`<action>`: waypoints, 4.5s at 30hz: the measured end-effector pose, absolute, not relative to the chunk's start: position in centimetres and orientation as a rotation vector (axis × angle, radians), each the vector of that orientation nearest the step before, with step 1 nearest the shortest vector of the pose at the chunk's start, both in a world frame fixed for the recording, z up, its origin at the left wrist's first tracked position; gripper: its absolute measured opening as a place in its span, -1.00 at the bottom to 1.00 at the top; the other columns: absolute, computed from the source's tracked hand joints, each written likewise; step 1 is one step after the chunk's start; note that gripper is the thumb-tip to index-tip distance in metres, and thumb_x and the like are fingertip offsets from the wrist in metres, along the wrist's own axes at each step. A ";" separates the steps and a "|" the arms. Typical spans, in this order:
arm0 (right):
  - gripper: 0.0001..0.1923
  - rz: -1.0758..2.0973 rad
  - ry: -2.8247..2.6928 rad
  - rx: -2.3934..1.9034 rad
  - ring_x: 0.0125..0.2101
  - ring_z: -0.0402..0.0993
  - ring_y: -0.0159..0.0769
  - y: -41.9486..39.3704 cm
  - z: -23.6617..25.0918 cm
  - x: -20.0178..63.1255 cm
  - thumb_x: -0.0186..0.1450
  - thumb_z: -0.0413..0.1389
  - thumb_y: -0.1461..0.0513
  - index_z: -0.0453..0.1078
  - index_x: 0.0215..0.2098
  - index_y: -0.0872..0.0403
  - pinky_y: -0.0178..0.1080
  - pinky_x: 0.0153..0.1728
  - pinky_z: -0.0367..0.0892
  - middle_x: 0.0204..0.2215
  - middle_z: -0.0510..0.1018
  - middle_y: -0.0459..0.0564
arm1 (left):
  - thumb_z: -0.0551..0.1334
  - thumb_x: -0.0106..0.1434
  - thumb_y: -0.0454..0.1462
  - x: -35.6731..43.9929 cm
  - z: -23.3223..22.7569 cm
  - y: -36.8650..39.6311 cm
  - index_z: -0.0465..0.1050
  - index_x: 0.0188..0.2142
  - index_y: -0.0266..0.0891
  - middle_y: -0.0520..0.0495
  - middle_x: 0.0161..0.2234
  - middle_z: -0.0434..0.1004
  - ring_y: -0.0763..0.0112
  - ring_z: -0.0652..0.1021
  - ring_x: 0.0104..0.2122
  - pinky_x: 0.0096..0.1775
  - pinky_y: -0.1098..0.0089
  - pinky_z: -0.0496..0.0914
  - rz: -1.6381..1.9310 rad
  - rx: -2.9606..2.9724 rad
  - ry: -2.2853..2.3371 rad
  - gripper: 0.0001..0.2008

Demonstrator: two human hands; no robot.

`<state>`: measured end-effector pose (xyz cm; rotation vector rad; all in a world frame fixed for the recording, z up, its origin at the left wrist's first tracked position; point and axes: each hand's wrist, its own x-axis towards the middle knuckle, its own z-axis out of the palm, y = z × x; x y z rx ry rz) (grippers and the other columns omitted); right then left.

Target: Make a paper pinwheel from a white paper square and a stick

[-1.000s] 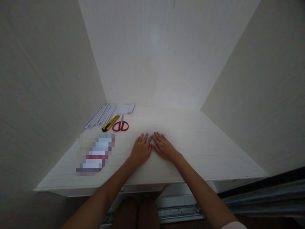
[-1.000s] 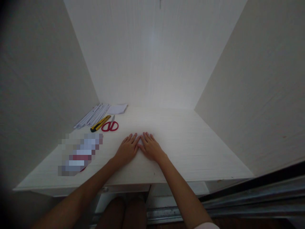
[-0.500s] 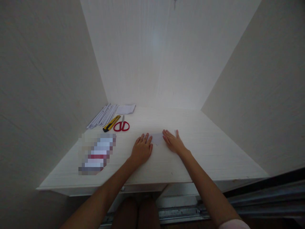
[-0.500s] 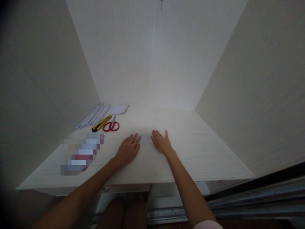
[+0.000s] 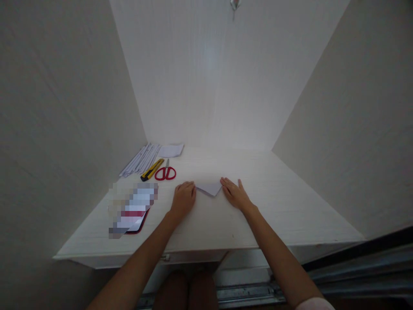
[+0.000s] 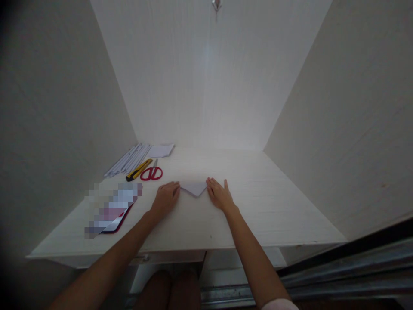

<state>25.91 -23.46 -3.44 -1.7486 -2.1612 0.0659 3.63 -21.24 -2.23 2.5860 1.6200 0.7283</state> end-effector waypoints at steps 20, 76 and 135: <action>-0.51 1.102 -1.306 -1.083 -0.08 0.35 -0.24 -19.2 -2.4 25.1 0.26 -0.25 0.08 0.25 -0.04 0.21 -0.12 -0.09 0.25 -0.06 0.39 0.19 | 0.12 0.10 -0.15 7.7 -0.5 -17.0 0.23 -0.47 -0.31 0.08 -0.61 0.12 0.60 0.21 -0.62 -0.55 0.50 0.12 0.578 1.194 0.516 -0.76; -0.86 1.232 -0.718 -0.790 -0.45 0.48 -0.35 -18.3 0.6 22.4 0.02 0.17 0.24 0.44 -0.45 0.17 -0.29 -0.35 0.40 -0.46 0.56 0.03 | 0.23 0.02 -0.21 8.1 -1.4 -16.9 0.44 -0.42 -0.44 -0.18 -0.50 0.50 0.59 0.36 -0.68 -0.64 0.52 0.20 0.907 1.222 0.600 -0.74; -0.82 1.077 -0.609 -0.664 -0.33 0.44 -0.39 -18.1 0.3 22.9 0.01 0.19 0.16 0.35 -0.46 0.07 -0.20 -0.14 0.34 -0.39 0.52 -0.09 | 0.19 0.08 -0.14 8.5 -1.2 -17.0 0.38 -0.27 -0.37 -0.22 -0.32 0.52 0.32 0.54 -0.33 -0.28 0.38 0.38 0.956 1.062 0.472 -0.68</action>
